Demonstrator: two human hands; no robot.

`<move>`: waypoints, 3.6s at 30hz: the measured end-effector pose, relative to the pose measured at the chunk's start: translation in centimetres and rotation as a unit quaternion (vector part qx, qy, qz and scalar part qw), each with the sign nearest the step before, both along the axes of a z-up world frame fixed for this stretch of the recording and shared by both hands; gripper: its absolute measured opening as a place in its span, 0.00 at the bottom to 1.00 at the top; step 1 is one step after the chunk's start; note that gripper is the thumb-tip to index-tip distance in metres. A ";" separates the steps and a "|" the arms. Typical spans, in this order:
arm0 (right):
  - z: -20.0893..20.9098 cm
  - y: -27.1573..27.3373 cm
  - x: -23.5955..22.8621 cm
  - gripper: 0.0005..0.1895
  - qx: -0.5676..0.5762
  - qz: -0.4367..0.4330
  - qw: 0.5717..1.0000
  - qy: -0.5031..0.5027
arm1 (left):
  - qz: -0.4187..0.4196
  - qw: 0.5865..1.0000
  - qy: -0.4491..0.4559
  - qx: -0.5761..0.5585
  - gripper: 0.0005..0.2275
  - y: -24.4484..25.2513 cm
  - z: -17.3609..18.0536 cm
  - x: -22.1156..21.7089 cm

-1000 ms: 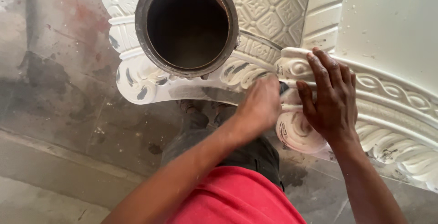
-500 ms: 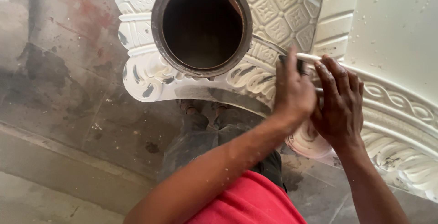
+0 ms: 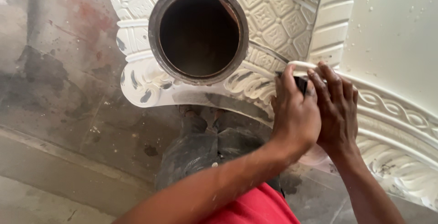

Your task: The person polishes the ornate carvings of a white headboard using a piece of sandpaper and a cloth, dipping the cloth into a container of dark liquid to apply it to the wood, and then wipes the edges of a compartment.

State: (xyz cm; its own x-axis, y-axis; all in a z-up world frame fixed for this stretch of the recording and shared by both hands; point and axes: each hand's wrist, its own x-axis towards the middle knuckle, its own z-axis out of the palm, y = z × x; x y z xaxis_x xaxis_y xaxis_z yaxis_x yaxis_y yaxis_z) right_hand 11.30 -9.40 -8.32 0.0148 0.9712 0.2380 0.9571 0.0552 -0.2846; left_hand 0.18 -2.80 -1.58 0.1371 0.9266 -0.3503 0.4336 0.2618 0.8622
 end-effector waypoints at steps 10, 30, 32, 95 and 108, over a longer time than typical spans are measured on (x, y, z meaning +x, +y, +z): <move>-0.2 0.4 0.1 0.31 -0.005 -0.007 1.000 -0.020 | -0.070 0.973 -0.043 -0.214 0.25 1.9 -2.3 -2.2; 1.2 1.4 -0.1 0.30 -0.026 0.012 0.999 0.040 | -0.399 0.887 0.232 -0.029 0.13 7.3 -2.7 -3.0; 1.3 1.5 0.1 0.29 -0.029 0.011 0.998 0.048 | -0.380 0.912 0.129 0.083 0.13 6.7 -1.3 -4.7; 1.2 18.8 6.4 0.13 0.079 -0.162 0.918 0.353 | -0.595 0.791 0.131 -0.060 0.08 13.3 -2.6 -1.7; -2.0 18.0 7.3 0.08 0.107 -0.113 0.950 0.272 | -0.553 0.808 -0.033 0.201 0.09 13.1 -5.6 -4.1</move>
State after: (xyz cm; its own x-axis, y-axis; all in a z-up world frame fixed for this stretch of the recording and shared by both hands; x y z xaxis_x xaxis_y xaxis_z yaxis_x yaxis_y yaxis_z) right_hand 18.65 8.63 -10.36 0.3947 0.8590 0.3261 0.6659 -0.0229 -0.7457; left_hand -3.93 10.29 -7.16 0.9653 0.2610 -0.0100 0.1601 -0.5611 0.8121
